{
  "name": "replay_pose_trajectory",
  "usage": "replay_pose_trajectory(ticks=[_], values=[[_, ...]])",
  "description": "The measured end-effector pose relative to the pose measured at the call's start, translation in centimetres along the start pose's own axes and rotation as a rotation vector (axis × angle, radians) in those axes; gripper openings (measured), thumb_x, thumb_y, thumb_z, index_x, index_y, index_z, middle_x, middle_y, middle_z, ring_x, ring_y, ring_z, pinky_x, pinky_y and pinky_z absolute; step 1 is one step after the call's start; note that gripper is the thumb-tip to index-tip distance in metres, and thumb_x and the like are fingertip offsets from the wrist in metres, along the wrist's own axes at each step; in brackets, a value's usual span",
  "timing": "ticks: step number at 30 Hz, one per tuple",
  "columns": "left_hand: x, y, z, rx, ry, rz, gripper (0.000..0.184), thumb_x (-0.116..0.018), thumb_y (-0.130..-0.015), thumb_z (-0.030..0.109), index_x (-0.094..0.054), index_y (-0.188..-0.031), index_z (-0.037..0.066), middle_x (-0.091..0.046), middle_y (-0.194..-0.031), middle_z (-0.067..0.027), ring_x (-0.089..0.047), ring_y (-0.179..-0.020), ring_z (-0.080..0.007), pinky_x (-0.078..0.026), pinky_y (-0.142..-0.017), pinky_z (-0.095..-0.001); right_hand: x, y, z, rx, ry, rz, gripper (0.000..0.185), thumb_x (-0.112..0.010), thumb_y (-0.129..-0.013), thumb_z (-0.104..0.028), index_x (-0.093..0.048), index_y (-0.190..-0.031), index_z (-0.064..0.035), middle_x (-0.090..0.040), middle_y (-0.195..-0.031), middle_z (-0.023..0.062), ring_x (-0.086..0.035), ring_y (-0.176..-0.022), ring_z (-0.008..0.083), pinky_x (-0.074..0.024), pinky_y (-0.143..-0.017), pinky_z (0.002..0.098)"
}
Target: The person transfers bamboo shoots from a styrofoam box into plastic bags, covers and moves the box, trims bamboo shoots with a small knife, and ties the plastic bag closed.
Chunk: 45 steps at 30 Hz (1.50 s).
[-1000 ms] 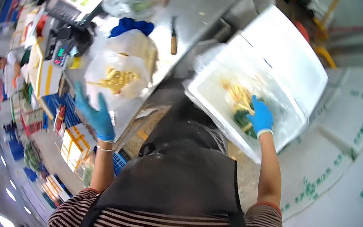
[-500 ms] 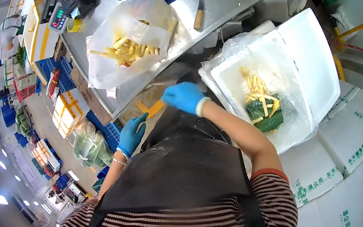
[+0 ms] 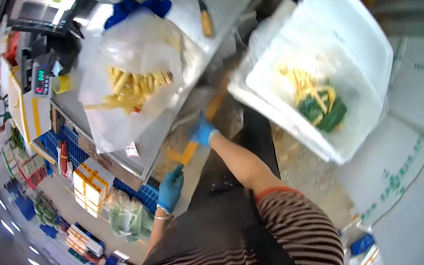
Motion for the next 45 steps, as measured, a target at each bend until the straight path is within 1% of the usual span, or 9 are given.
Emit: replay_pose_trajectory(ticks=[5,11,18,24,30,32,40,43,45], values=[[1.8,0.4,-5.0,0.010,-0.114,-0.101,0.036,-0.058,-0.091,0.012,-0.061,-0.127,0.011,-0.067,-0.109,-0.0168,-0.066,-0.095,-0.0307,-0.051,-0.083,-0.0381,1.1,-4.2,-2.6,0.073,-0.122,0.059,0.045,-0.070,-0.086,-0.041,-0.060,-0.114,-0.0072,-0.064,-0.108,0.0158,-0.063,-0.096,0.0298,-0.0538,-0.084,0.0446],[2.3,-1.2,-3.3,-0.293,-0.265,-0.131,0.036,-0.057,-0.091,0.012,-0.060,-0.126,0.009,-0.065,-0.110,-0.0196,-0.063,-0.098,-0.0356,-0.050,-0.085,-0.0414,5.8,-0.1,1.4,0.183,0.157,0.094,0.022,-0.070,-0.087,-0.023,-0.063,-0.103,-0.0090,-0.069,-0.096,0.0085,-0.067,-0.084,0.0216,-0.0560,-0.075,0.0375],[-5.4,-12.1,3.5,-0.927,-0.823,-0.017,0.038,-0.061,-0.084,0.011,-0.061,-0.122,0.007,-0.060,-0.119,-0.0219,-0.058,-0.111,-0.0366,-0.047,-0.090,-0.0425,5.3,3.1,4.9,0.331,-0.031,0.007,0.013,-0.068,-0.090,-0.023,-0.062,-0.093,-0.0119,-0.067,-0.079,0.0047,-0.065,-0.065,0.0168,-0.0547,-0.059,0.0307],[-8.7,-20.2,-1.7,-0.423,-0.692,-0.276,0.020,-0.071,-0.077,0.016,-0.067,-0.090,0.001,-0.068,-0.086,-0.0207,-0.065,-0.083,-0.0389,-0.052,-0.076,-0.0426,4.9,4.7,1.5,0.466,-0.030,-0.033,0.025,-0.066,-0.092,-0.032,-0.057,-0.078,-0.0141,-0.058,-0.066,0.0008,-0.054,-0.057,0.0126,-0.0426,-0.054,0.0272],[-8.8,-18.0,1.4,-0.458,-0.706,-0.445,0.056,-0.080,-0.068,0.019,-0.061,-0.118,0.002,-0.065,-0.110,-0.0213,-0.062,-0.100,-0.0378,-0.050,-0.087,-0.0427,4.0,8.7,-1.2,0.943,0.440,0.067,0.024,-0.062,-0.094,-0.028,-0.060,-0.081,-0.0079,-0.053,-0.064,0.0022,-0.044,-0.054,0.0117,-0.0395,-0.054,0.0265],[-9.6,-16.8,2.6,-0.500,-0.708,-0.453,0.076,-0.082,-0.065,0.020,-0.052,-0.134,0.005,-0.061,-0.120,-0.0198,-0.060,-0.108,-0.0354,-0.047,-0.094,-0.0418,5.2,11.6,-2.7,0.732,-0.255,-0.044,0.021,-0.065,-0.091,-0.023,-0.062,-0.079,-0.0059,-0.054,-0.064,0.0025,-0.043,-0.053,0.0108,-0.0390,-0.053,0.0268],[-9.9,-18.4,-1.3,-0.769,-1.305,0.344,0.041,-0.058,-0.082,0.010,-0.060,-0.123,0.008,-0.065,-0.112,-0.0176,-0.066,-0.098,-0.0291,-0.052,-0.082,-0.0387,13.1,23.2,-6.3,0.493,0.362,0.134,0.030,-0.054,-0.097,-0.032,-0.067,-0.095,-0.0057,-0.064,-0.077,0.0054,-0.060,-0.073,0.0138,-0.0480,-0.066,0.0261],[-10.0,-19.9,-1.4,-0.446,-1.258,-0.348,0.022,-0.058,-0.081,0.009,-0.068,-0.101,0.007,-0.069,-0.098,-0.0166,-0.069,-0.083,-0.0302,-0.055,-0.069,-0.0389,12.6,21.8,-4.6,0.439,0.516,0.137,0.033,-0.053,-0.097,-0.036,-0.068,-0.098,-0.0065,-0.067,-0.086,0.0071,-0.064,-0.081,0.0164,-0.0505,-0.071,0.0280],[-9.9,-19.5,-0.8,-0.523,-1.177,-0.272,0.012,-0.059,-0.082,0.010,-0.069,-0.086,0.007,-0.070,-0.088,-0.0171,-0.069,-0.076,-0.0325,-0.055,-0.065,-0.0409,12.3,17.7,-4.2,0.506,0.667,0.071,0.035,-0.054,-0.095,-0.037,-0.067,-0.104,-0.0067,-0.069,-0.093,0.0086,-0.066,-0.085,0.0204,-0.0519,-0.075,0.0311]])
Point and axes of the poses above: each hand's wrist, its own y-axis away from the middle knuckle, its own x-axis out of the back of the hand, z = x × y, the point moved 4 cm from there along -y, towards the middle knuckle
